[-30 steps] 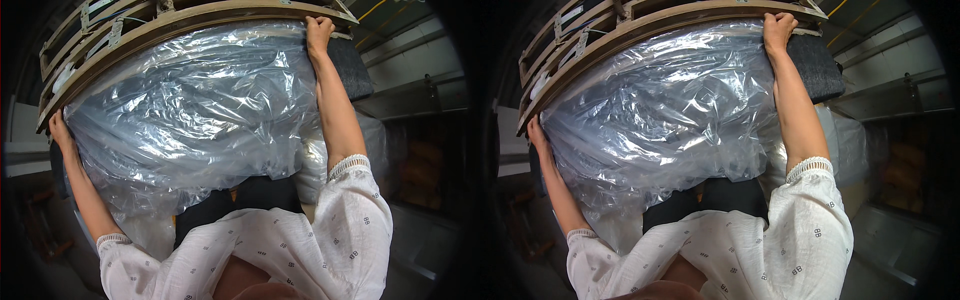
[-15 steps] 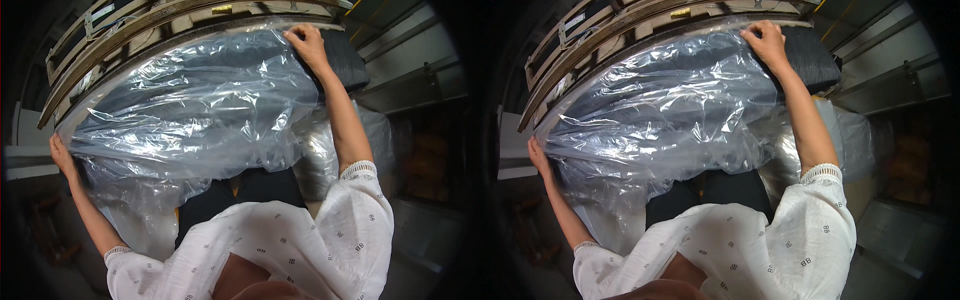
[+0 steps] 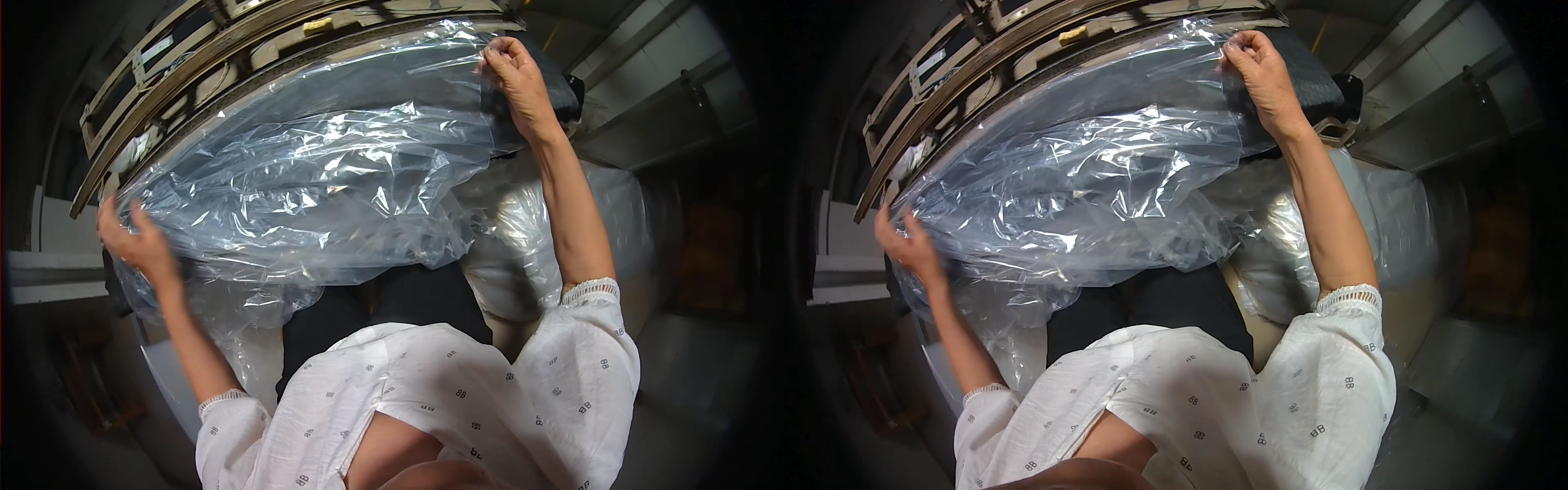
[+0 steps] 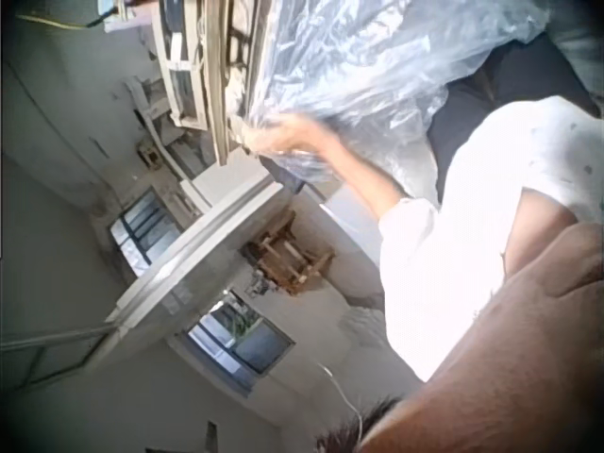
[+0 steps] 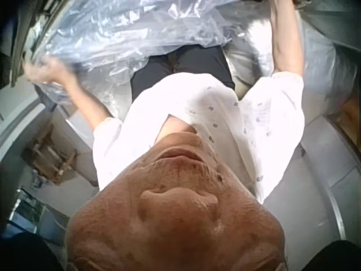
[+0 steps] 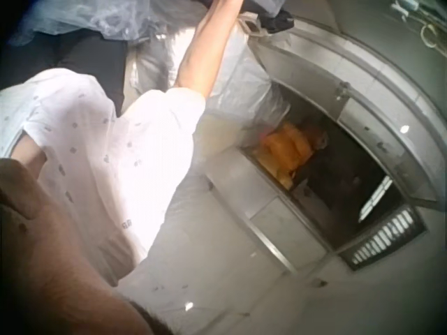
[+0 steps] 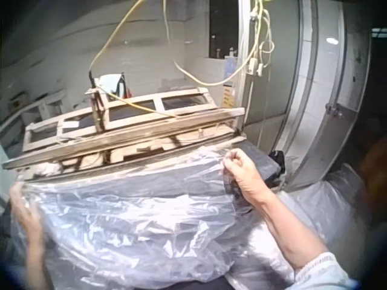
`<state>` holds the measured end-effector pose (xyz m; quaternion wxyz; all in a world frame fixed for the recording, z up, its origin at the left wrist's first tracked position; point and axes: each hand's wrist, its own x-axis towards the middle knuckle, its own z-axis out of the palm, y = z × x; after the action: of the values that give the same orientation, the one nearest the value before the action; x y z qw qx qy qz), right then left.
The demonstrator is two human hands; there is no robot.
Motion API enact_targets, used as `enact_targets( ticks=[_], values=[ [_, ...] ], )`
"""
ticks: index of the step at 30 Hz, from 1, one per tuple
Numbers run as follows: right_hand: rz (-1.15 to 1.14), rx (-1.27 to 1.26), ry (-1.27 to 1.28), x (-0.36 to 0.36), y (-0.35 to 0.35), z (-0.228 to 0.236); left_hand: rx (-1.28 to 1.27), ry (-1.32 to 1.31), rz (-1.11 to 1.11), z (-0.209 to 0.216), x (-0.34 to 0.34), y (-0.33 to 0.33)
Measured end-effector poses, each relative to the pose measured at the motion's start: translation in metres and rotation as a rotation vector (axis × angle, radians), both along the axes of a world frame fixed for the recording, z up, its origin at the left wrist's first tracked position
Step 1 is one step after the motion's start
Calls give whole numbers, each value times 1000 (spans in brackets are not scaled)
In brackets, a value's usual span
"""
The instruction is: Wrapping a large curved industrial product with clear plastic film.
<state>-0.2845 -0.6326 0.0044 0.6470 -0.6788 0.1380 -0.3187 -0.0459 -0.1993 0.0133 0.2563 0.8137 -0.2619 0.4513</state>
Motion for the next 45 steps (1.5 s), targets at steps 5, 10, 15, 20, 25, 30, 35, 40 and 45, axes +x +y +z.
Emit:
enact_targets(
  ticks=[5, 10, 15, 20, 25, 30, 35, 40, 45],
  values=[
    [-1, 21, -97, -10, -2, 6, 599, 225, -986, -6, -152, -120],
    [154, 53, -85, -14, -1, 25, 823, 54, -1156, -53, -155, -153],
    [9, -149, 67, -18, 31, 51, -106, 877, -1397, 9, -121, -78],
    [280, -322, 123, -18, 91, 85, -1344, 1010, -700, 73, -59, 89],
    [421, -406, 79, -24, 156, 102, -568, 583, -518, 82, -97, 73],
    [483, -268, 202, -40, 185, 137, 91, 292, -877, 100, -130, -16],
    [557, -359, 53, -46, 190, 126, 229, 989, -1443, 87, -119, -65],
    [563, -759, 581, -65, 138, 52, -297, 1167, -1505, 89, -95, -53],
    [493, -937, 1380, -174, 20, -89, -622, 1184, -1322, 109, -30, -28]
  ],
)
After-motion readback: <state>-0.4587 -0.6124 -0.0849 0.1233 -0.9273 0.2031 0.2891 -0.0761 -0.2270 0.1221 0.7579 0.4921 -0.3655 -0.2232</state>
